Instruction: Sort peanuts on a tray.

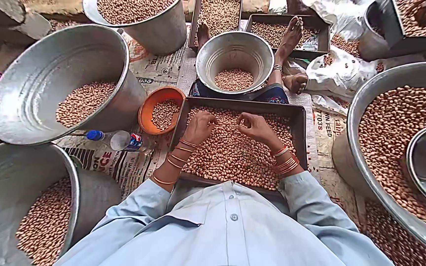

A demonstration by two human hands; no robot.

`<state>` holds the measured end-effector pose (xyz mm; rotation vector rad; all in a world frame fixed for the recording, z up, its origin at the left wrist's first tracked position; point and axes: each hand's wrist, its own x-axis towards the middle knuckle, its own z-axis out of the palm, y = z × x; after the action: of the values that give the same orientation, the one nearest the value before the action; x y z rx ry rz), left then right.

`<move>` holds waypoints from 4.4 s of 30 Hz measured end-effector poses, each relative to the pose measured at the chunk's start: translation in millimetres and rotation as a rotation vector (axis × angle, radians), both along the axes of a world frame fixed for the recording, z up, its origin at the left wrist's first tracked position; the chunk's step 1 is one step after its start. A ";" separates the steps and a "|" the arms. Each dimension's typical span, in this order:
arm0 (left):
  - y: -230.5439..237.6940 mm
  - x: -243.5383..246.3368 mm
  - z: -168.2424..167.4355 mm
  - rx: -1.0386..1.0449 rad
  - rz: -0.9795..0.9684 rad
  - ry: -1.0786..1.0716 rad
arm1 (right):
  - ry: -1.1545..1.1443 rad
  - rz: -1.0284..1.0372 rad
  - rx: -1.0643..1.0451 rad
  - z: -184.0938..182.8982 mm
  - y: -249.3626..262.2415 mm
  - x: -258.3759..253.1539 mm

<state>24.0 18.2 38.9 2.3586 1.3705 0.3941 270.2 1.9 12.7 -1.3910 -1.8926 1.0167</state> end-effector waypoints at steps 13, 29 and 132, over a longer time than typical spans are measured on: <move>-0.4 -23.6 7.5 -0.321 0.282 -0.470 | -0.327 -0.019 0.148 -13.0 3.2 1.6; 13.5 -19.4 -7.6 -0.189 0.230 0.026 | -0.591 0.058 0.091 -18.2 -4.0 -18.4; -35.5 59.3 -27.6 -0.110 -0.309 -0.182 | -0.879 -0.147 -0.075 9.8 4.7 59.4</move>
<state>83.4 -17.3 11.3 2.3285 0.9044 0.4191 329.6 6.7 22.5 -2.2223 -2.2803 0.4089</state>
